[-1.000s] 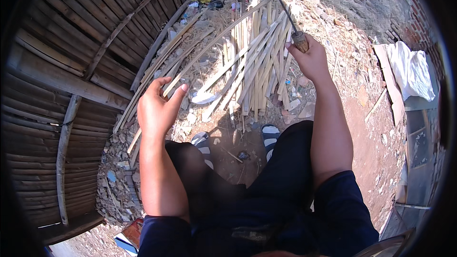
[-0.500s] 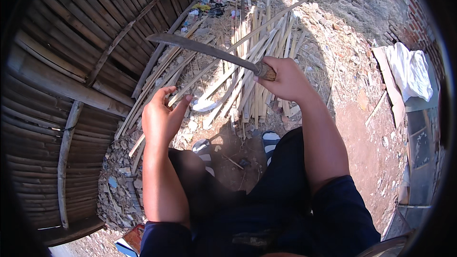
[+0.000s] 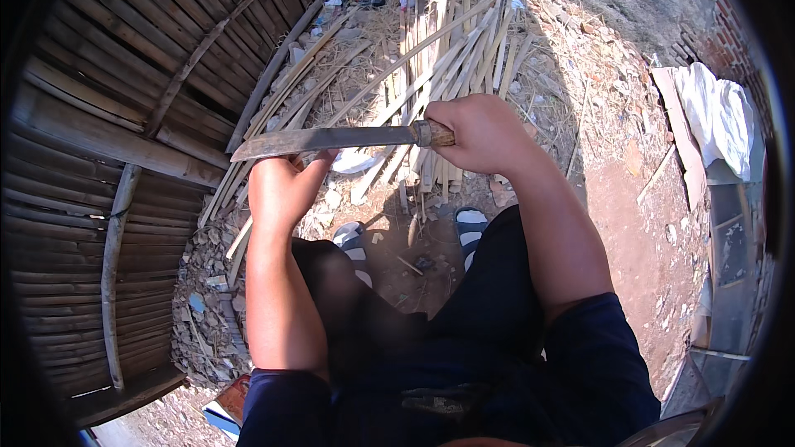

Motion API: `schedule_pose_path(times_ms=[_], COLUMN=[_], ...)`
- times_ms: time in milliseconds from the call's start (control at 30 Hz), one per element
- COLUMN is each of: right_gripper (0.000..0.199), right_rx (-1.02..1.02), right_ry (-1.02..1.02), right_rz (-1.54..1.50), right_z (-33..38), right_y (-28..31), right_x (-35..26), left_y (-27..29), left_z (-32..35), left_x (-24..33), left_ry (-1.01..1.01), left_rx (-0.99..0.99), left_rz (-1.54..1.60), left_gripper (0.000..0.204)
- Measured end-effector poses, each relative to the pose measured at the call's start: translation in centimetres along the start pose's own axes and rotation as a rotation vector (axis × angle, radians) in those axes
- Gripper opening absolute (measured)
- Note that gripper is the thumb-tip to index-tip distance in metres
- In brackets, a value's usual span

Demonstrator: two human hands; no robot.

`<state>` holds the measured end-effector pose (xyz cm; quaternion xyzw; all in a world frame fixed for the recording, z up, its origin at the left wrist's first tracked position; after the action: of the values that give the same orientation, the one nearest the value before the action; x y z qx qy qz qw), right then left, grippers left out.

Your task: The person sits on the ground and uses a machete to shave a long strip of wood. They hold the wood strip with their left hand and feet while scraping the blade along its length to smooth it, with wood shavings accumulating on the dirt floor.

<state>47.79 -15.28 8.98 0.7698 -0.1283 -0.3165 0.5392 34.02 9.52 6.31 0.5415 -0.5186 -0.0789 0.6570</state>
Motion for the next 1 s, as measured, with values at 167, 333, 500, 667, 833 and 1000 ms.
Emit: schedule_pose_path(times_ms=[167, 333, 500, 667, 833, 1000], right_gripper=[0.03, 0.037, 0.025, 0.021, 0.02, 0.033], right_rx=[0.282, 0.56, 0.356, 0.261, 0.299, 0.505], right_ry=[-0.318, -0.556, -0.329, 0.163, -0.141, -0.459], right_rz=[-0.191, -0.164, -0.151, 0.103, -0.097, -0.186], right_z=[0.2, 2.4, 0.6, -0.6, -1.2, 1.3], right_y=[4.3, 6.3, 4.5, 1.4, 3.4, 5.7], right_x=[7.3, 11.3, 5.1, -2.7, 2.8, 9.8], left_y=[1.1, 0.9, -0.4, -0.6, 1.2, 0.9], left_z=[0.3, 0.4, 0.6, 0.4, 0.7, 0.6], left_x=[0.3, 1.3, 1.5, 1.2, 1.5, 1.8], left_ry=[-0.023, 0.024, 0.007, -0.065, -0.034, -0.02], left_rx=[0.047, -0.029, -0.058, -0.036, -0.006, -0.016], left_rz=[0.121, 0.138, 0.292, 0.202, 0.184, 0.214], left_gripper=[0.059, 0.047, 0.047, 0.051, 0.053, 0.044])
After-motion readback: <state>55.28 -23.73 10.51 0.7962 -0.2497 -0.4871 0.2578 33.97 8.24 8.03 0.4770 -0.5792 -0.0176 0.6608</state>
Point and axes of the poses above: each hand's wrist, its own z-axis away from the middle knuckle, its own y-axis out of the back of the hand, x = y × z, the point moved 10 cm from there along -z, towards the middle knuckle, and after that the axes turned 6 degrees about x, right-handed, at the moved point
